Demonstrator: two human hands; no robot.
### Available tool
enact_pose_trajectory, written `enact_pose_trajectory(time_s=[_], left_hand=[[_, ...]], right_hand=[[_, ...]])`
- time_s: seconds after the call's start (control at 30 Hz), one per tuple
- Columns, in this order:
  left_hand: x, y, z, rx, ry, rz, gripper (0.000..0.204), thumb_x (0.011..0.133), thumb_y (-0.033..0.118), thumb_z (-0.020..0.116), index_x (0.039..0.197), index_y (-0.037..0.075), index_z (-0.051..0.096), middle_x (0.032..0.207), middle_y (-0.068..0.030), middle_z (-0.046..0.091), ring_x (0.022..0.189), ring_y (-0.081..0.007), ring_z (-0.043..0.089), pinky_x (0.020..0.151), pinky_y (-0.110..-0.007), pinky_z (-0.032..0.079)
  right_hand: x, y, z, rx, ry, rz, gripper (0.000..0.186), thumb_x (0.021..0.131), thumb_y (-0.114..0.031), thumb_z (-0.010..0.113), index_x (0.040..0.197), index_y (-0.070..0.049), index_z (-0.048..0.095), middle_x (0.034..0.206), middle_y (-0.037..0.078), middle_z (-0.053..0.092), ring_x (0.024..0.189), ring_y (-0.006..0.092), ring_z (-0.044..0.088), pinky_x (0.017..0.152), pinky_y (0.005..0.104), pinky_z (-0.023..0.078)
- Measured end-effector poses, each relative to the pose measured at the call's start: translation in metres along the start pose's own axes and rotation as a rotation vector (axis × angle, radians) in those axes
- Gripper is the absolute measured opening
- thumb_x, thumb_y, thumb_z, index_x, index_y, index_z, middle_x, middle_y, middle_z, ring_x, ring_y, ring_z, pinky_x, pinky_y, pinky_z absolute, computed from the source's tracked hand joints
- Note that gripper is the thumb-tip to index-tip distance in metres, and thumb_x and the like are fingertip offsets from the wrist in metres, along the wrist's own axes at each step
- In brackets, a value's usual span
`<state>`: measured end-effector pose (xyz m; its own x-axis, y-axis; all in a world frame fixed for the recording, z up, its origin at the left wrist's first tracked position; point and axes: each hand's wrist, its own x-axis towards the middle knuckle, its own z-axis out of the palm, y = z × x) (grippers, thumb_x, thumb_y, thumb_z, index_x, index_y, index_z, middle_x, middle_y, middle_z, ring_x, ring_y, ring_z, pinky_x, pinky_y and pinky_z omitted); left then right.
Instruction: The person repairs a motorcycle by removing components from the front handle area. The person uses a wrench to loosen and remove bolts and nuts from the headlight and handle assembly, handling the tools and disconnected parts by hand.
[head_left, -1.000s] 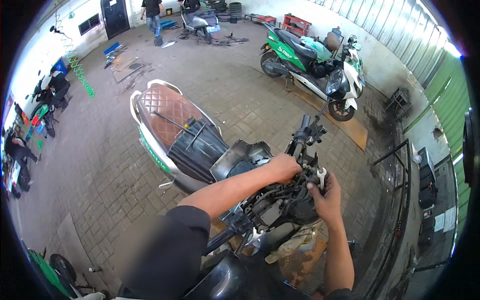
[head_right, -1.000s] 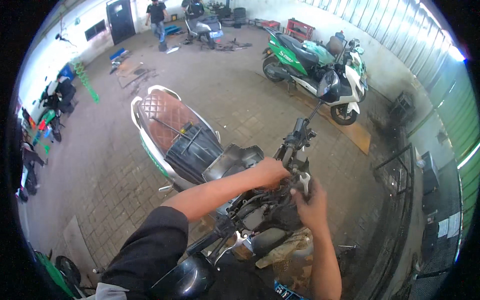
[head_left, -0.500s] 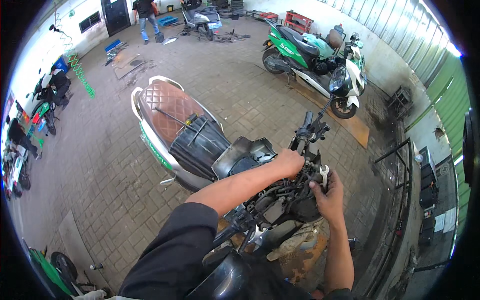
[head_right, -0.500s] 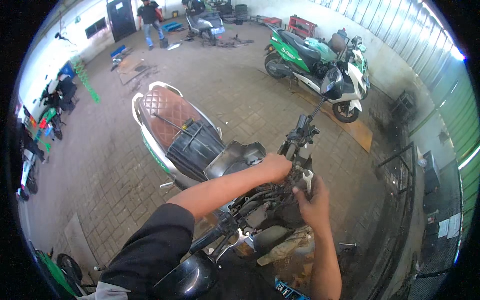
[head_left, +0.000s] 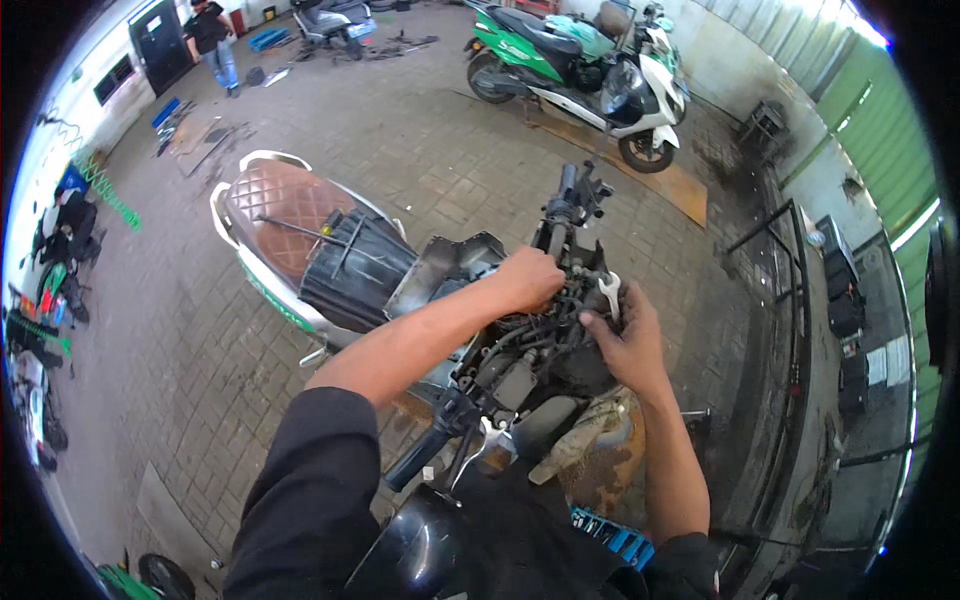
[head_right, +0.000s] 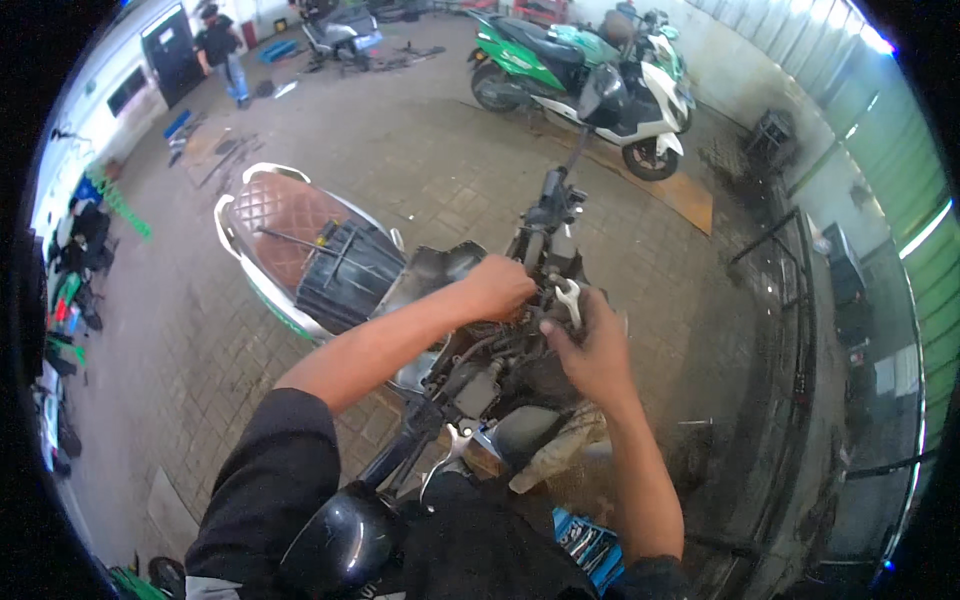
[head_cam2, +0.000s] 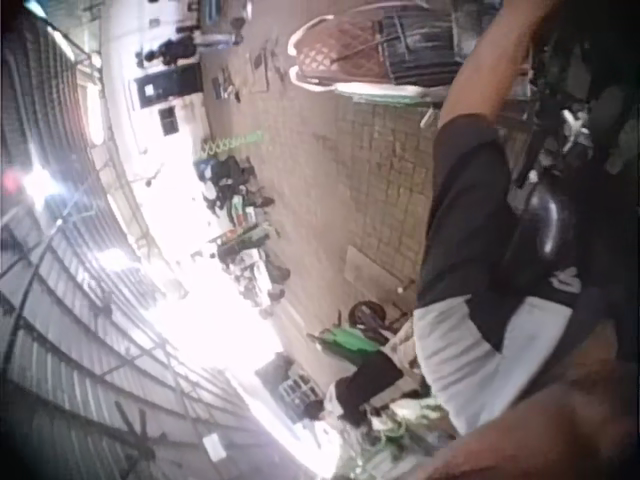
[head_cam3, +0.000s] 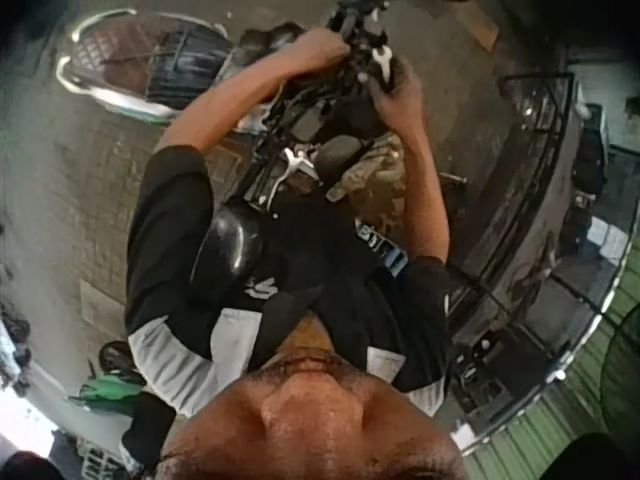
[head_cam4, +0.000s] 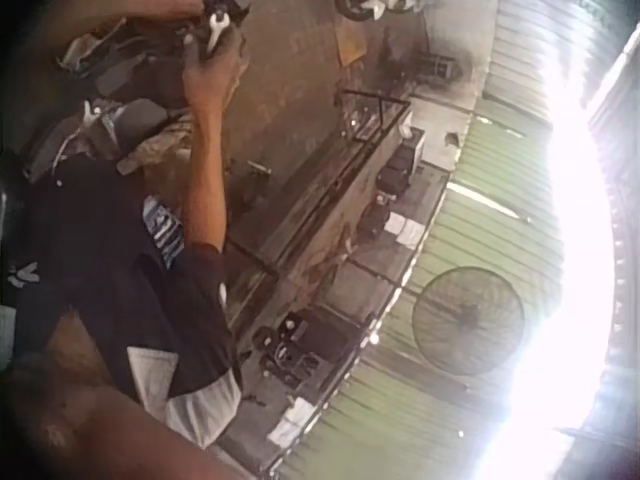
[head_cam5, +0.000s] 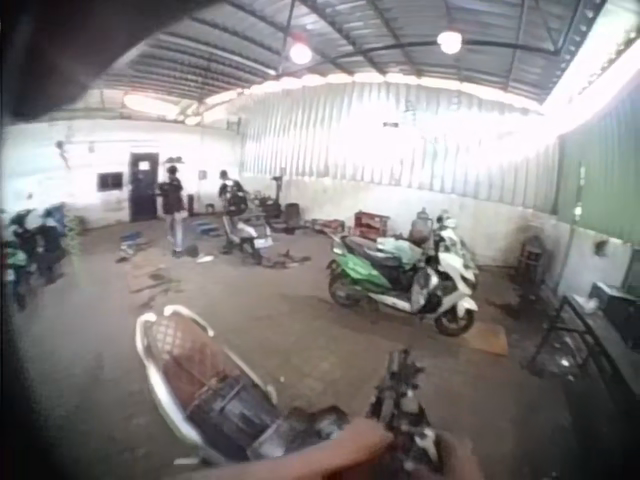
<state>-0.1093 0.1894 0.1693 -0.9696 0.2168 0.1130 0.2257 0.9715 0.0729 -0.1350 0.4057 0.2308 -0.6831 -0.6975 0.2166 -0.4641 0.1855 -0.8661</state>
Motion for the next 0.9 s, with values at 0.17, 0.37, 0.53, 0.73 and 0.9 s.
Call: enact_pose_trajectory(time_s=[0.17, 0.37, 0.53, 0.73, 0.9], left_hand=[[-0.008, -0.01, -0.104, 0.009, -0.102, -0.334, 0.032, 0.078, 0.037, 0.076, 0.103, 0.017, 0.075, 0.093, -0.0135, 0.074, 0.092, -0.0336, 0.071, 0.079, -0.047, 0.057], [-0.052, 0.007, -0.114, -0.61, 0.225, -0.387, 0.058, 0.081, 0.04, 0.081, 0.124, 0.008, 0.057, 0.105, -0.0168, 0.073, 0.1, -0.033, 0.07, 0.088, -0.042, 0.054], [-0.124, 0.065, -0.078, -0.922, 0.168, -0.212, 0.059, 0.083, 0.031, 0.083, 0.125, 0.0, 0.055, 0.114, -0.0172, 0.068, 0.109, -0.0277, 0.066, 0.095, -0.04, 0.051], [-0.175, 0.087, -0.061, -0.82, 0.261, -0.123, 0.041, 0.086, 0.018, 0.077, 0.123, 0.003, 0.065, 0.119, -0.0128, 0.068, 0.112, -0.0299, 0.064, 0.098, -0.04, 0.049], [-0.181, 0.113, -0.065, -1.021, 0.368, -0.409, 0.036, 0.092, 0.02, 0.071, 0.123, 0.002, 0.064, 0.118, -0.0109, 0.068, 0.109, -0.0281, 0.065, 0.096, -0.042, 0.051]], right_hand=[[-0.002, 0.01, -0.004, 0.14, 0.036, 0.015, 0.037, 0.086, -0.005, 0.075, 0.117, 0.003, 0.057, 0.1, 0.007, 0.068, 0.09, 0.0133, 0.062, 0.078, 0.0301, 0.051], [-0.012, 0.003, -0.01, 0.392, 0.097, 0.054, 0.032, 0.086, -0.004, 0.074, 0.113, 0.0, 0.058, 0.101, 0.006, 0.066, 0.089, 0.0113, 0.061, 0.078, 0.0268, 0.05], [-0.074, -0.027, -0.013, 0.6, 0.07, 0.096, 0.037, 0.083, -0.019, 0.078, 0.108, -0.001, 0.057, 0.084, 0.005, 0.066, 0.071, 0.0114, 0.061, 0.061, 0.026, 0.05], [-0.204, 0.037, -0.064, 0.994, 0.0, 0.27, 0.04, 0.081, -0.032, 0.082, 0.095, -0.001, 0.061, 0.075, 0.006, 0.064, 0.066, 0.0143, 0.062, 0.06, 0.0278, 0.05], [-0.214, 0.037, -0.079, 0.071, 0.01, 0.474, 0.041, 0.093, -0.039, 0.069, 0.089, 0.001, 0.067, 0.077, 0.004, 0.066, 0.071, 0.0139, 0.06, 0.065, 0.0295, 0.048]])
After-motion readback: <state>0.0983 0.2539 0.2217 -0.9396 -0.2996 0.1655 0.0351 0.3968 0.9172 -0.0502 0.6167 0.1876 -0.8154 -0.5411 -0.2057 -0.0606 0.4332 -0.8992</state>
